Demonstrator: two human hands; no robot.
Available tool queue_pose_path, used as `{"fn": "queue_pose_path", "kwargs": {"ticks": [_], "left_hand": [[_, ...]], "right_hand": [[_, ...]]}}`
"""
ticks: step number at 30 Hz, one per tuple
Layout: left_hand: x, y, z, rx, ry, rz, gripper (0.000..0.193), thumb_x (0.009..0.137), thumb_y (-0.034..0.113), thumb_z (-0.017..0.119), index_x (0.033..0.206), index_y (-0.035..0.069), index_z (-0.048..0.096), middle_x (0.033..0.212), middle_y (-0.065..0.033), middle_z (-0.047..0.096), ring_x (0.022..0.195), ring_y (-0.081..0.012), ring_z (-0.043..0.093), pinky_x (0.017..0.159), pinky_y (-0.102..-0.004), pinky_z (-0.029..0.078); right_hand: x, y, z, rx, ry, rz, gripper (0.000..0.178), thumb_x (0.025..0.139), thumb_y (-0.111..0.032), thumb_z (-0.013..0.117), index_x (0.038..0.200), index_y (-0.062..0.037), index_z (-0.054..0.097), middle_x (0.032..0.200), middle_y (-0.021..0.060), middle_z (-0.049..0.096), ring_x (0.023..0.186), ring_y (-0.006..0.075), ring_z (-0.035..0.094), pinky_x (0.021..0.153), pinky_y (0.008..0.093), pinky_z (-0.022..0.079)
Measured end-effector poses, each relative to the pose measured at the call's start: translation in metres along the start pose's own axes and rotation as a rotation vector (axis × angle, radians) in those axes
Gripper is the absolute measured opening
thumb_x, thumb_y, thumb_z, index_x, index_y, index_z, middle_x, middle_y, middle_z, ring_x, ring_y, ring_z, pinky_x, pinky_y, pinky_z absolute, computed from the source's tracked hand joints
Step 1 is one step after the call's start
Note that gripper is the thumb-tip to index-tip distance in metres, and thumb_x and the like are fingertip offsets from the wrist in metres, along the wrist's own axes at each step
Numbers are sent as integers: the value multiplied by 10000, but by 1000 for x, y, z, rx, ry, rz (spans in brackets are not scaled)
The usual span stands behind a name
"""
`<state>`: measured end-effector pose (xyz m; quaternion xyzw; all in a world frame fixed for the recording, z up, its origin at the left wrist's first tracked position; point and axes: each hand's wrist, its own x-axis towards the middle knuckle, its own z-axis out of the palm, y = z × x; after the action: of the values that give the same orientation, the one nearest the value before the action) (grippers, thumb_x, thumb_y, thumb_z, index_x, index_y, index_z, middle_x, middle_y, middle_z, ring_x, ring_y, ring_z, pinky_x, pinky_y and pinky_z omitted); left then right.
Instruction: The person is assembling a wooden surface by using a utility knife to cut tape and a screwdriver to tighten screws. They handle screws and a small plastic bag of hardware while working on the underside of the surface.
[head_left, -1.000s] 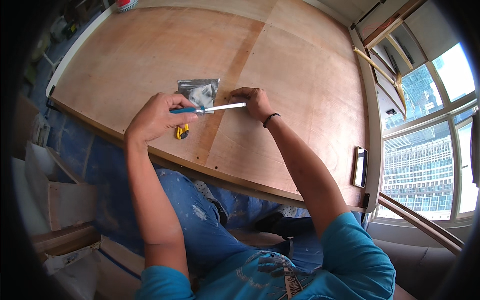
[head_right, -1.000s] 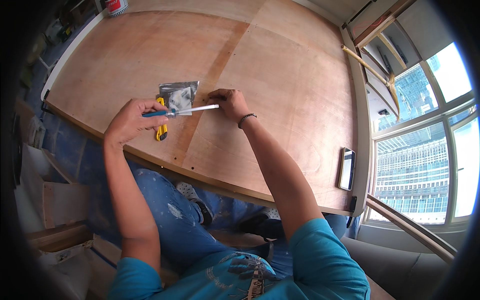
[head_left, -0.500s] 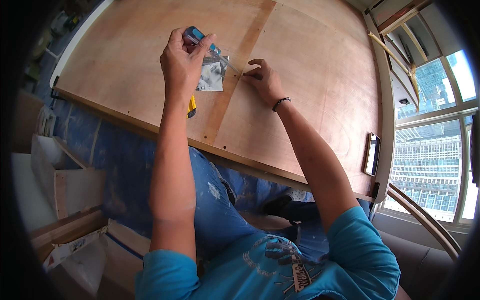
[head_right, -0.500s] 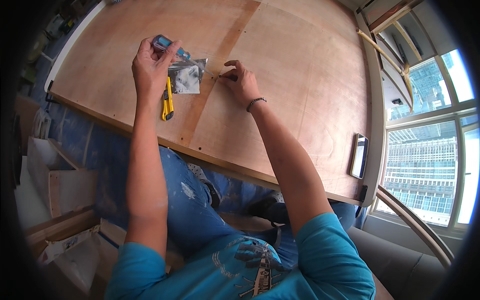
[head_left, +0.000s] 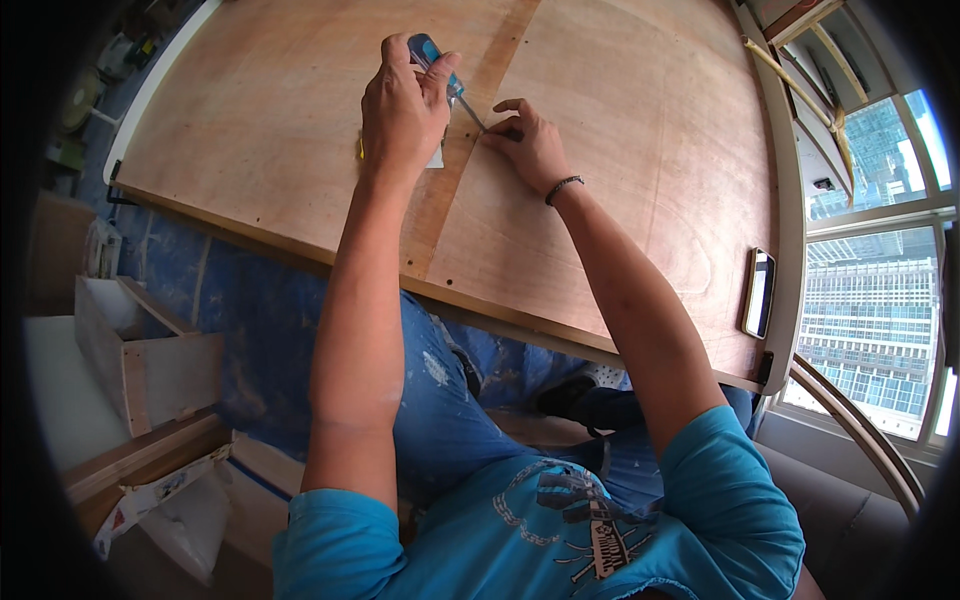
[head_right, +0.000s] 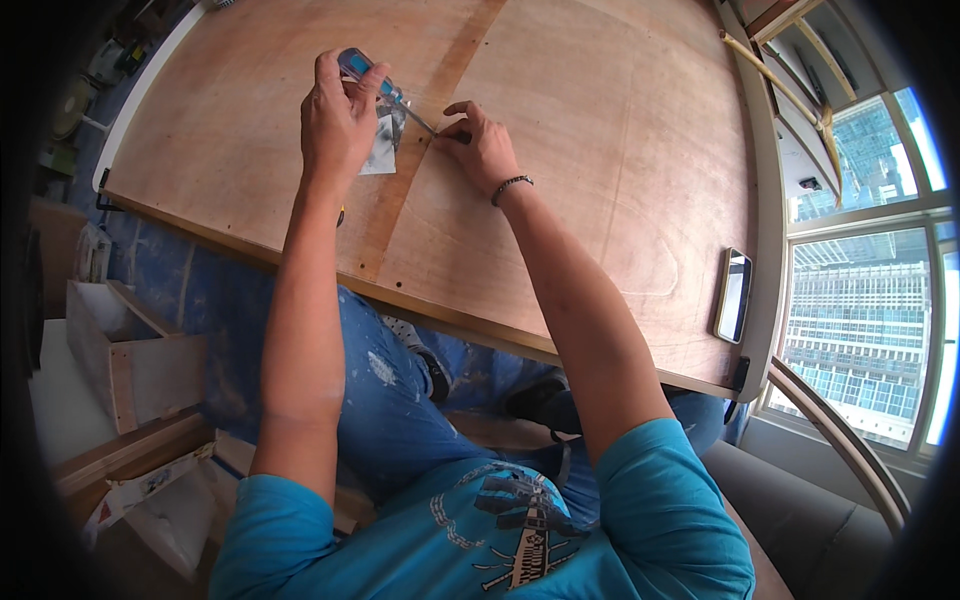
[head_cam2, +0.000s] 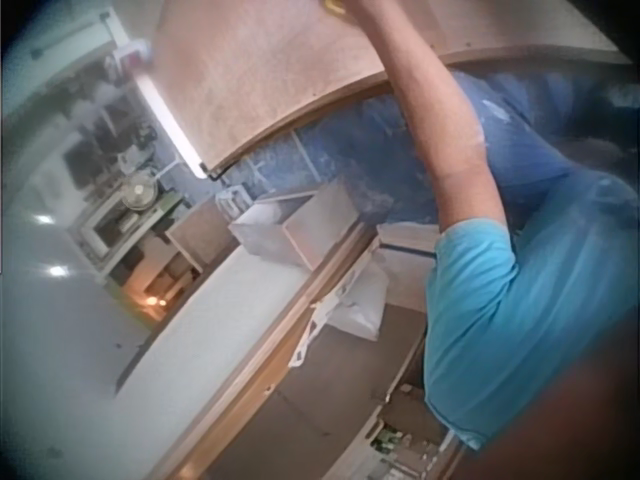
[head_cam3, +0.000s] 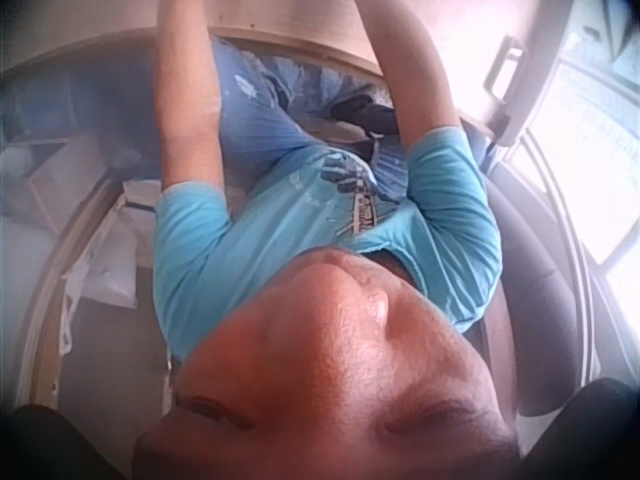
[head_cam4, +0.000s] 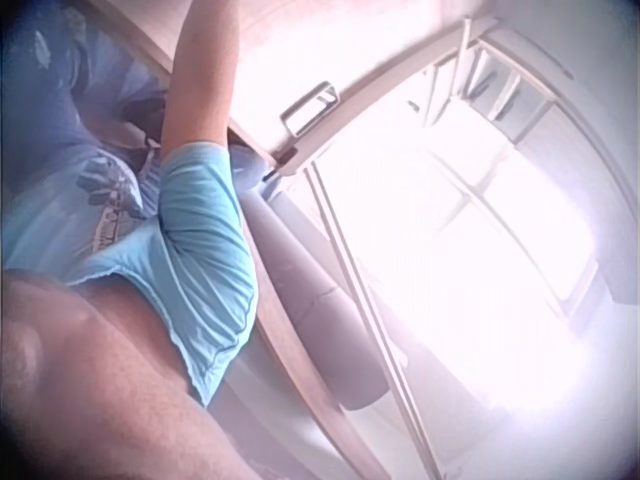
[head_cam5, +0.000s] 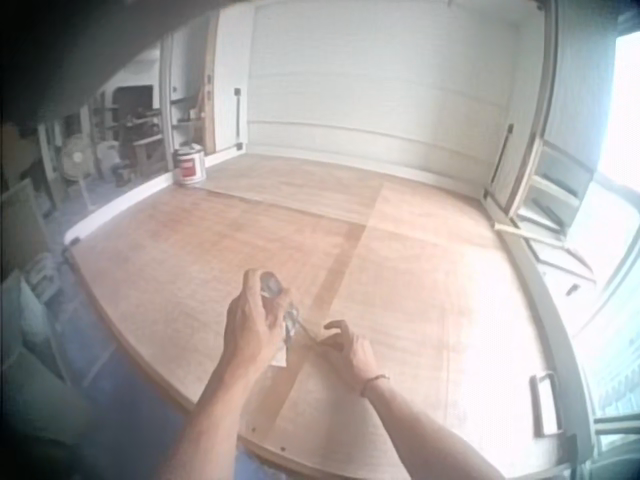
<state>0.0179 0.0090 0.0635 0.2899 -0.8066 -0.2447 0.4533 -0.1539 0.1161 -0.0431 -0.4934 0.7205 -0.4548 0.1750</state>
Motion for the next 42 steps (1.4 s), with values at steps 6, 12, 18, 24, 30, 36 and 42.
{"fn": "queue_pose_path", "kwargs": {"ticks": [6,12,18,24,30,36,42], "left_hand": [[2,-6,2,7,10,-19,423,1058,330,719,1230,1,516,850,-144,731,737,-350,741,702,-473,576],[4,2,8,-35,-18,123,385,1053,222,709,1334,44,514,936,-173,765,853,-382,765,748,-483,593],[7,17,11,-148,-144,155,364,1060,100,673,1397,122,538,958,-126,717,811,-303,720,751,-424,581],[11,23,17,-144,-69,286,372,1045,78,685,1405,134,610,1018,-116,717,827,-235,720,759,-397,595],[13,23,23,-124,35,244,266,1004,108,751,1266,91,713,1030,-82,748,863,-227,739,817,-375,602],[13,22,23,-275,-39,228,302,1036,45,669,1333,99,657,1118,-100,771,956,-294,761,850,-413,601],[16,27,12,-233,-104,308,305,1039,59,667,1342,100,663,1175,-115,766,986,-311,757,862,-420,599]], "right_hand": [[1,1,0,11,-4,-1,455,927,-197,835,1300,-46,625,1087,129,831,1042,274,782,925,373,573],[1,-2,-1,3,-7,7,446,921,-195,833,1289,-40,631,1087,135,829,1057,284,782,928,378,578],[1,-1,0,29,-8,0,427,922,-190,828,1278,-35,648,1080,126,832,1037,269,784,911,373,586],[0,3,3,-16,-23,-13,339,926,-198,817,1218,-52,725,1071,123,827,1014,260,785,910,373,593],[1,6,7,-53,-9,-59,310,930,-203,813,1210,-82,765,1051,118,818,997,253,776,919,374,597],[-1,-8,-5,143,-45,-89,543,979,-296,814,1451,-80,656,1304,124,764,1152,260,751,993,403,599],[20,-43,-32,358,12,-316,501,1035,-238,760,1464,-26,611,1345,136,749,1205,254,739,1008,400,604]]}}
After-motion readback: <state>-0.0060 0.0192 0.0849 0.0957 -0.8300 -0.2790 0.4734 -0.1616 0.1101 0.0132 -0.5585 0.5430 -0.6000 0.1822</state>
